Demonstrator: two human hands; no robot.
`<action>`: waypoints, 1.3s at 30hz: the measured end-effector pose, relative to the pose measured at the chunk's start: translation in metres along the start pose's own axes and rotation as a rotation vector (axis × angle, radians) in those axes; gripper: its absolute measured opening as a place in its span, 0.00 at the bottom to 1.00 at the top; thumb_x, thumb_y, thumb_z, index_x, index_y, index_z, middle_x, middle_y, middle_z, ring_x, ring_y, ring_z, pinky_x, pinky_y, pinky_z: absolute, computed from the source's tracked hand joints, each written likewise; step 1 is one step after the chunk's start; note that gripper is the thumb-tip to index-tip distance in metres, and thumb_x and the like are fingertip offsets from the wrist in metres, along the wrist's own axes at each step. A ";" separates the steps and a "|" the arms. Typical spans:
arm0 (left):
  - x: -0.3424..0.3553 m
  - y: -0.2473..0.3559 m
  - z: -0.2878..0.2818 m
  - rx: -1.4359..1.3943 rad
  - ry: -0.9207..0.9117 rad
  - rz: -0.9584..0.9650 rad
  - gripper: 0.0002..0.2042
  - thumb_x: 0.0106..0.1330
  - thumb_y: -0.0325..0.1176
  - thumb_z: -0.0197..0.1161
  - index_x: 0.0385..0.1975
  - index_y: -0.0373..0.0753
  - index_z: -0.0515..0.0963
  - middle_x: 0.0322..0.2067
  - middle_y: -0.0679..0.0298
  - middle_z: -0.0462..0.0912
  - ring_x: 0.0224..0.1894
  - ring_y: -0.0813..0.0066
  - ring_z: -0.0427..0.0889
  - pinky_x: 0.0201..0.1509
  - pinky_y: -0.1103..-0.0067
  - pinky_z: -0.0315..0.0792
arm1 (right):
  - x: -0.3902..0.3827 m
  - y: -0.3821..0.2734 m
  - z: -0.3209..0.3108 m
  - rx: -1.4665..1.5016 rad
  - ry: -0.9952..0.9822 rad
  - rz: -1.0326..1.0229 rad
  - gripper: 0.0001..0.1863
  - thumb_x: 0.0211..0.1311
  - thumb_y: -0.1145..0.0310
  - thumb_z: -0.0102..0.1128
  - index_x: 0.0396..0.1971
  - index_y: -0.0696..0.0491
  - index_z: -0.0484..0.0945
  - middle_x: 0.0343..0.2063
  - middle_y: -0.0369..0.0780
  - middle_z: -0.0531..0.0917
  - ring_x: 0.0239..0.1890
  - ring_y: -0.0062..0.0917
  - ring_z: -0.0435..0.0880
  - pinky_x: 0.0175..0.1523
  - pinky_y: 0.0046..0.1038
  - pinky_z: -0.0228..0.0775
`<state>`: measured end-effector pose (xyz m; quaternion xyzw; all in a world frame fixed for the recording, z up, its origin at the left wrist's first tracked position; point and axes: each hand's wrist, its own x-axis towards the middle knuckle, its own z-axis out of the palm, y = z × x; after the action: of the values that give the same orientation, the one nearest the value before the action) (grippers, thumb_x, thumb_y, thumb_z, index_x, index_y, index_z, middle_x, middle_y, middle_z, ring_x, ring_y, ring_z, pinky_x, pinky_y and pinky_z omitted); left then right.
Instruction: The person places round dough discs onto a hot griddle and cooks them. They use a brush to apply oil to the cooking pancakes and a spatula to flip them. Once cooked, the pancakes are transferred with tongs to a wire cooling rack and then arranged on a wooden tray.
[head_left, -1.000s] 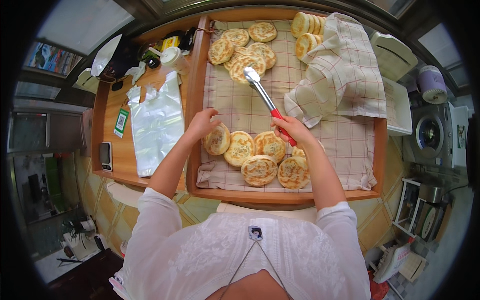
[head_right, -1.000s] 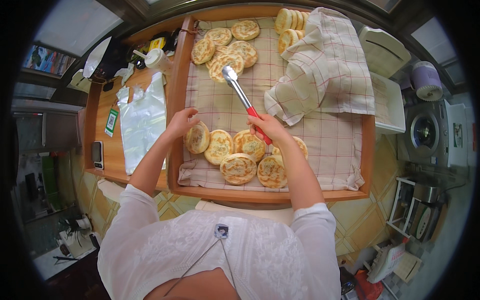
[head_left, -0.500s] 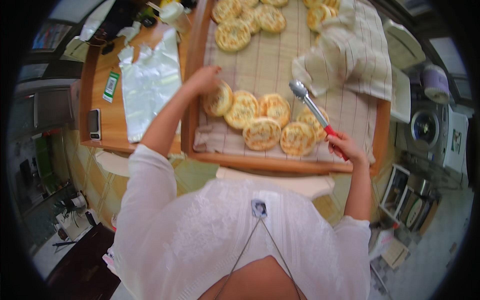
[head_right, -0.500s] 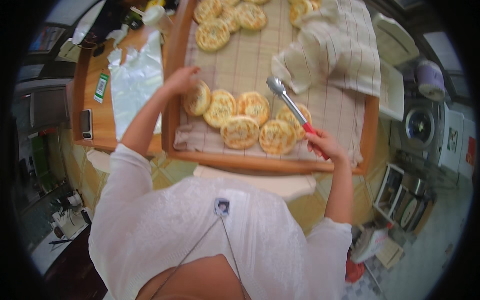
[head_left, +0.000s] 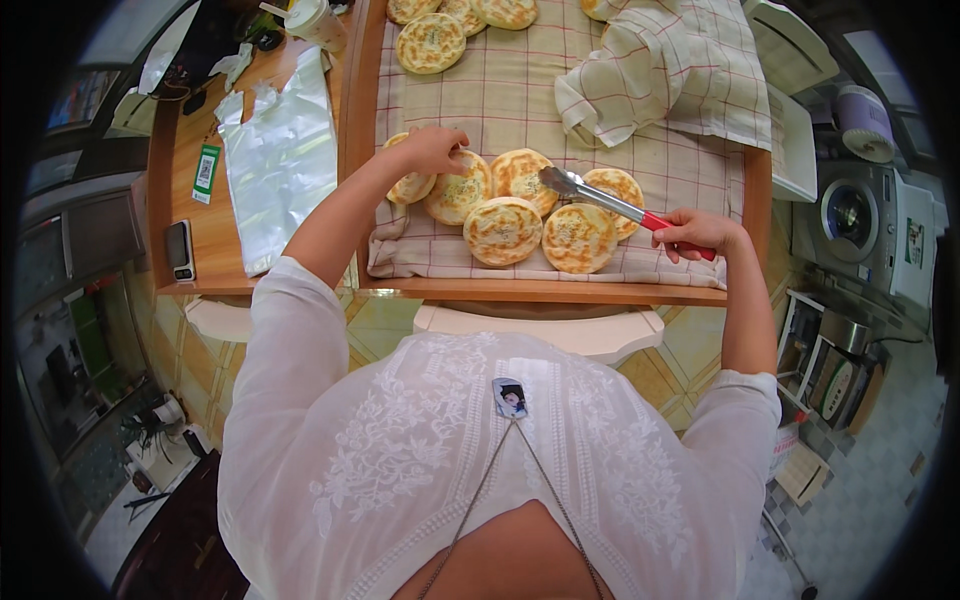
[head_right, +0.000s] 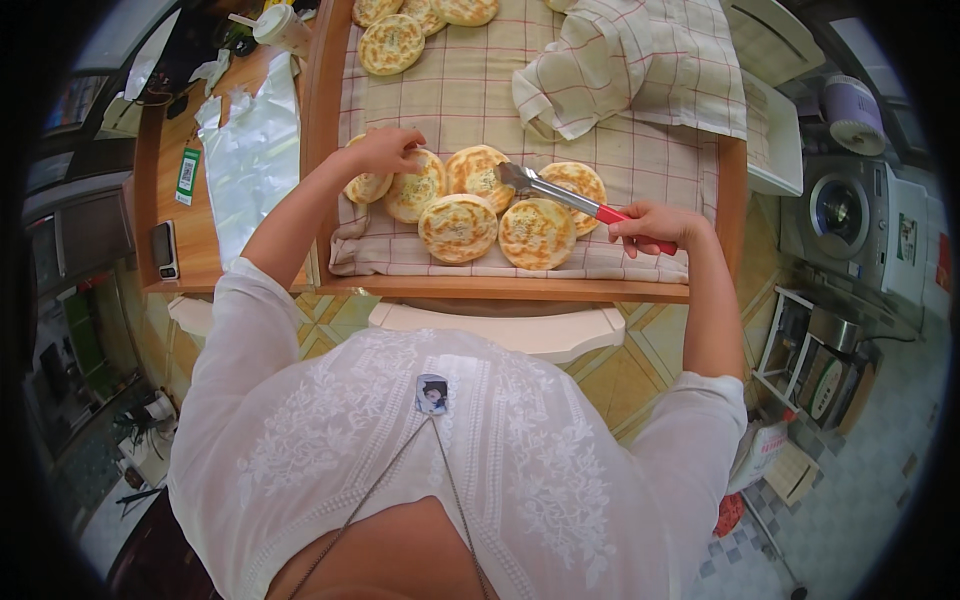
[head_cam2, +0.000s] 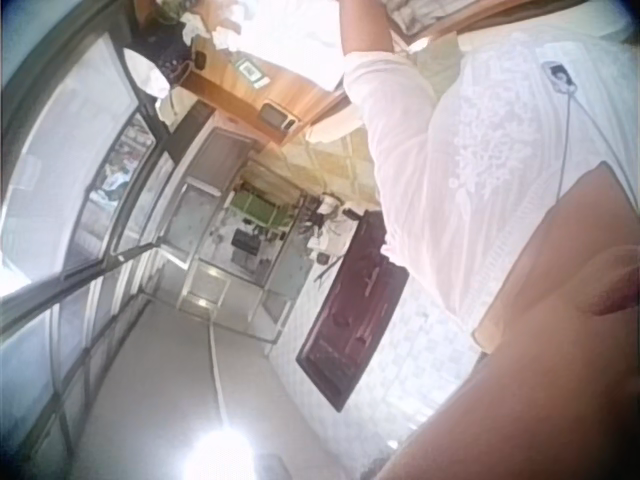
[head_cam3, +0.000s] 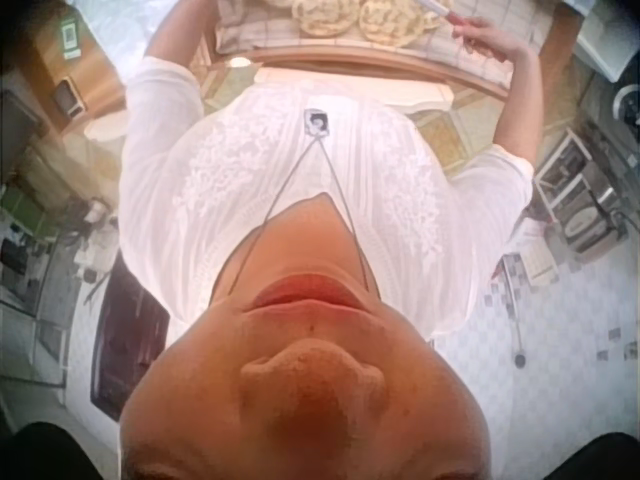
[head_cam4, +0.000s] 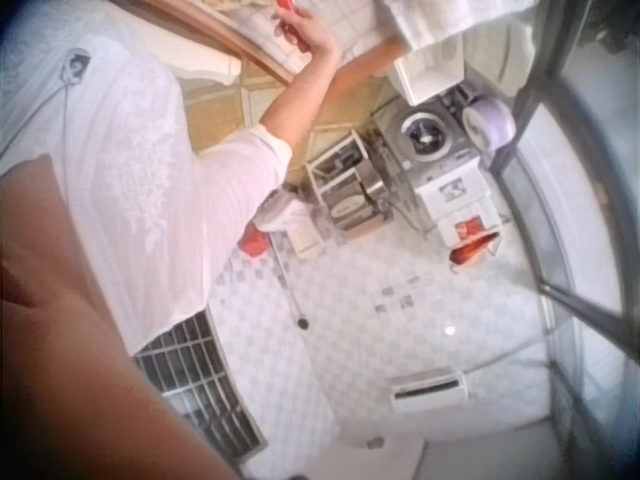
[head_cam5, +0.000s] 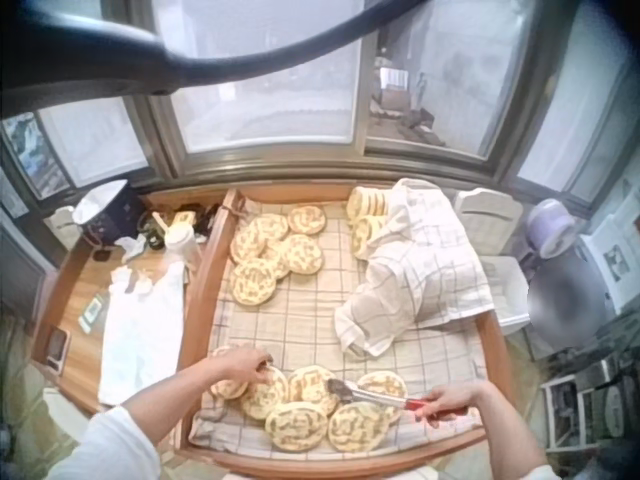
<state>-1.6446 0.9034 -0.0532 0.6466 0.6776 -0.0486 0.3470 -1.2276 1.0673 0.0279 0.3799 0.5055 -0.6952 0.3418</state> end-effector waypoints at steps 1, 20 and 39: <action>0.001 0.000 -0.002 0.010 -0.022 0.016 0.26 0.49 0.44 0.67 0.48 0.40 0.73 0.40 0.59 0.81 0.44 0.61 0.78 0.45 0.72 0.70 | 0.004 -0.002 -0.004 0.017 -0.036 0.001 0.13 0.62 0.60 0.57 0.35 0.57 0.74 0.17 0.36 0.78 0.08 0.11 0.64 0.13 0.15 0.53; -0.091 0.032 0.006 0.218 0.517 0.334 0.16 0.45 0.27 0.66 0.34 0.43 0.70 0.42 0.66 0.72 0.50 0.65 0.71 0.64 0.53 0.54 | 0.017 0.024 0.076 -1.345 1.147 -0.436 0.15 0.51 0.71 0.58 0.42 0.52 0.74 0.24 0.37 0.78 0.22 0.27 0.80 0.25 0.28 0.73; -0.107 0.000 0.036 0.398 0.671 0.295 0.25 0.45 0.29 0.66 0.48 0.52 0.75 0.61 0.67 0.62 0.61 0.65 0.63 0.65 0.53 0.48 | 0.043 0.017 0.029 0.340 0.077 -0.168 0.14 0.62 0.61 0.57 0.39 0.56 0.75 0.18 0.35 0.77 0.10 0.09 0.63 0.14 0.13 0.51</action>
<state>-1.6380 0.7946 -0.0231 0.7713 0.6304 0.0849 -0.0215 -1.2391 1.0311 -0.0108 0.4150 0.4234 -0.7816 0.1941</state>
